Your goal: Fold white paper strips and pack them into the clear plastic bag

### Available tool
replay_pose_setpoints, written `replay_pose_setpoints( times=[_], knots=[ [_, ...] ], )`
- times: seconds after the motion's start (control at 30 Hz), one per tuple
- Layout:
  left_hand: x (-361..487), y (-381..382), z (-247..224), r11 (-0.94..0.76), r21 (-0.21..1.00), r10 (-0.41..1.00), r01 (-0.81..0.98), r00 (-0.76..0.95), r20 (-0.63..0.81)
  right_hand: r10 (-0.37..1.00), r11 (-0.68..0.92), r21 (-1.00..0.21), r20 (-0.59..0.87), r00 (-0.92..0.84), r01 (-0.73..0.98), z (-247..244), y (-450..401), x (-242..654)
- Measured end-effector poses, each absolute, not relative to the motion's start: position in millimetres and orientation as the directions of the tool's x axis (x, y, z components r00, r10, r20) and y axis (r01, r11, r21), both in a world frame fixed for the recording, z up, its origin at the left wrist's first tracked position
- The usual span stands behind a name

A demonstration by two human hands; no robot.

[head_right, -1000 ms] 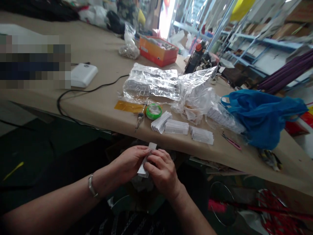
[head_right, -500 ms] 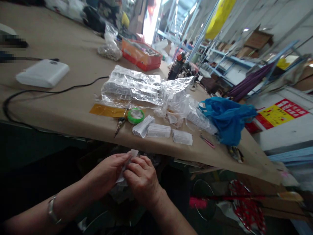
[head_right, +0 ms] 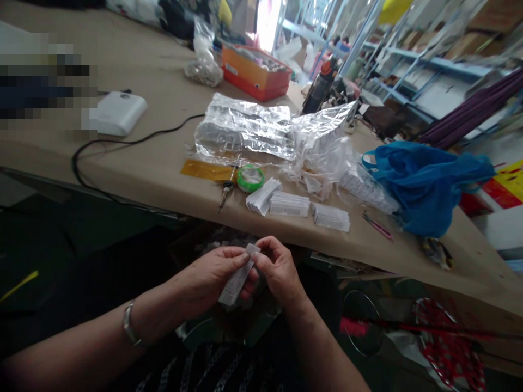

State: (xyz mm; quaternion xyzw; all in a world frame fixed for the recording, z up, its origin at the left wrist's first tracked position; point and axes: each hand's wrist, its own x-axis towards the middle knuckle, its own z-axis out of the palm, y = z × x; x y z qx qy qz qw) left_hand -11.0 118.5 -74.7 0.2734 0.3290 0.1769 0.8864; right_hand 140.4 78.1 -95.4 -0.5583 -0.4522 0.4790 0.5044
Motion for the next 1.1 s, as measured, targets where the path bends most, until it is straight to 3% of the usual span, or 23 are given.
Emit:
replay_pose_setpoints(
  times=[0.37,0.43,0.53,0.63,0.7,0.9,1.1],
  knots=[
    [-19,118,-88,0.815,0.573,0.392,-0.085,0.809,-0.437,0.967,-0.229,-0.972,-0.234,0.104,-0.055,-95,80,132],
    [-20,118,-89,0.815,0.574,0.399,-0.082,0.798,-0.451,0.976,-0.187,-0.982,-0.186,0.113,-0.003,-95,79,131],
    [-21,119,-88,0.820,0.563,0.400,-0.101,0.805,-0.438,0.989,-0.014,-0.978,0.017,0.149,0.207,-94,75,129],
    [-21,118,-88,0.826,0.552,0.403,-0.117,0.807,-0.431,0.969,0.168,-0.863,0.234,0.081,0.476,-92,70,128],
    [-21,118,-87,0.821,0.559,0.410,-0.116,0.801,-0.436,0.953,0.235,-0.781,0.303,0.022,0.578,-91,69,128],
    [-20,118,-85,0.815,0.571,0.418,-0.100,0.783,-0.460,0.950,0.244,-0.738,0.312,-0.002,0.629,-89,70,126],
    [-20,118,-88,0.815,0.567,0.428,-0.122,0.786,-0.446,0.961,0.194,-0.789,0.273,0.049,0.583,-92,69,125]
  ],
)
